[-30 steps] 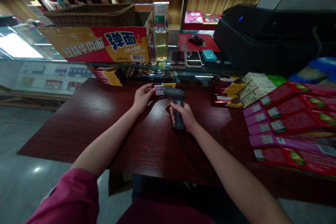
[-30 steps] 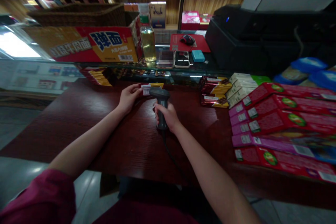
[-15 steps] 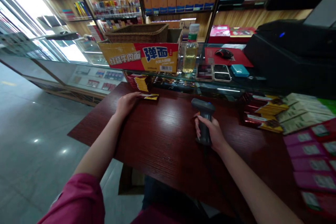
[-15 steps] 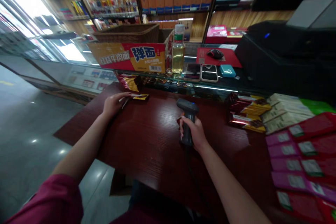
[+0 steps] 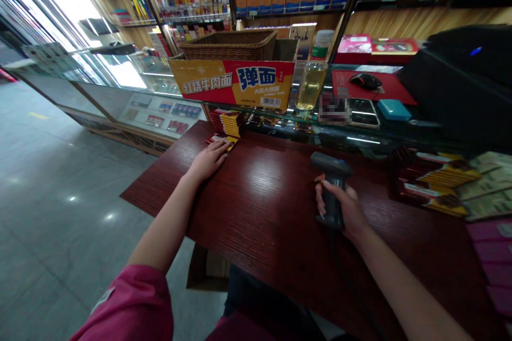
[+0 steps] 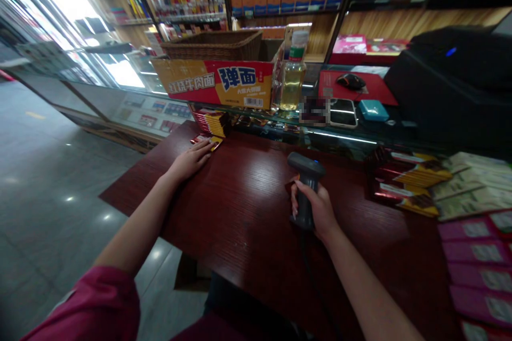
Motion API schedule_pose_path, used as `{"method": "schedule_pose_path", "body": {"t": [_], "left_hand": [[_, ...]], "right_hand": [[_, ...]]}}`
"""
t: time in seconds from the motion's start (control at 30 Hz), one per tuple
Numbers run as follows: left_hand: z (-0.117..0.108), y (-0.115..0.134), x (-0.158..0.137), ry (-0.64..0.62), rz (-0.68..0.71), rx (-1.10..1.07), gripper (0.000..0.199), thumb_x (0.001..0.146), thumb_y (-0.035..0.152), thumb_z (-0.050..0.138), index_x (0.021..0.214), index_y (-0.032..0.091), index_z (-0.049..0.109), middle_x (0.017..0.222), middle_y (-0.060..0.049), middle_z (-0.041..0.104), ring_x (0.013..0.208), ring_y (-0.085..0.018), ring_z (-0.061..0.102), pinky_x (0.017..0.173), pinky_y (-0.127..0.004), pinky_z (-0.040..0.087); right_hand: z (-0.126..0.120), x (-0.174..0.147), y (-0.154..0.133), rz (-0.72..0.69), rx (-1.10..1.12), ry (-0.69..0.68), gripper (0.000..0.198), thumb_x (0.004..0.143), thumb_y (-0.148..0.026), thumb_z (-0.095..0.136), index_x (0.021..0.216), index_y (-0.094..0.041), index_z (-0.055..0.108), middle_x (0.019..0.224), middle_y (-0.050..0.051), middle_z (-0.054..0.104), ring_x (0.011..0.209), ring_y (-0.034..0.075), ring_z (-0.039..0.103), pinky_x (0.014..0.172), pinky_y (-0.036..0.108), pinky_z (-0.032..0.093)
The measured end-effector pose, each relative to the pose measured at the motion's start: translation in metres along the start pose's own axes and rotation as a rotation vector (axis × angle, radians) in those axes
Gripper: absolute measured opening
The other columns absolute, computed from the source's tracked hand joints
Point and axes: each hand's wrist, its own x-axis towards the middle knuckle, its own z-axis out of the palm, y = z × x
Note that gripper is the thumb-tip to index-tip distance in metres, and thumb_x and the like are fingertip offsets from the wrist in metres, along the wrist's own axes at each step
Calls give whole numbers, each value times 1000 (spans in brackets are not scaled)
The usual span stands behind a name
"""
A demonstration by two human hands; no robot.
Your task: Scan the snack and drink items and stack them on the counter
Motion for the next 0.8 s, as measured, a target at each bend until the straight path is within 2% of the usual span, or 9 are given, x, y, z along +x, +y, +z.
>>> {"method": "schedule_pose_path", "body": {"t": [0.1,0.27,0.47,0.57,0.7,0.8], "left_hand": [[3,1,2,-24,-28,4,56,105,41,41,156,18,46,166,-13,40,155,-26,37,128,-44,31],[5,9,7,-79,-81,39,58,106,43,41,160,21,39,171,-10,30,159,-24,27,129,-41,28],[6,12,10,-89,-102,45,59,106,44,39,160,21,38,170,-11,31,158,-27,28,128,-45,30],[2,16,8,-35,-71,52,58,104,40,43,157,18,42,169,-14,34,156,-29,33,126,-48,33],[3,47,10,147,9,88,57,102,37,44,156,19,44,165,-15,40,152,-34,41,124,-53,35],[19,97,23,126,266,-14,53,103,37,41,154,21,48,160,-13,49,149,-32,46,123,-51,39]], "right_hand": [[0,0,0,16,-4,5,37,72,-43,84,93,-20,63,67,-2,61,43,11,52,35,23,44],[2,0,-1,10,-6,3,41,70,-45,85,93,-19,63,67,-3,62,43,10,51,35,22,45],[2,1,1,-19,23,-27,41,72,-45,83,94,-20,60,64,-4,61,42,10,51,35,21,44],[0,0,3,-86,68,-24,40,73,-44,82,95,-20,59,63,-5,60,41,10,49,34,22,43],[-19,-8,2,-195,100,29,38,74,-42,81,96,-21,59,64,-7,58,40,9,49,34,23,43],[-48,-18,-3,-229,127,113,39,72,-43,80,97,-21,59,63,-8,58,40,10,49,34,23,44]]}}
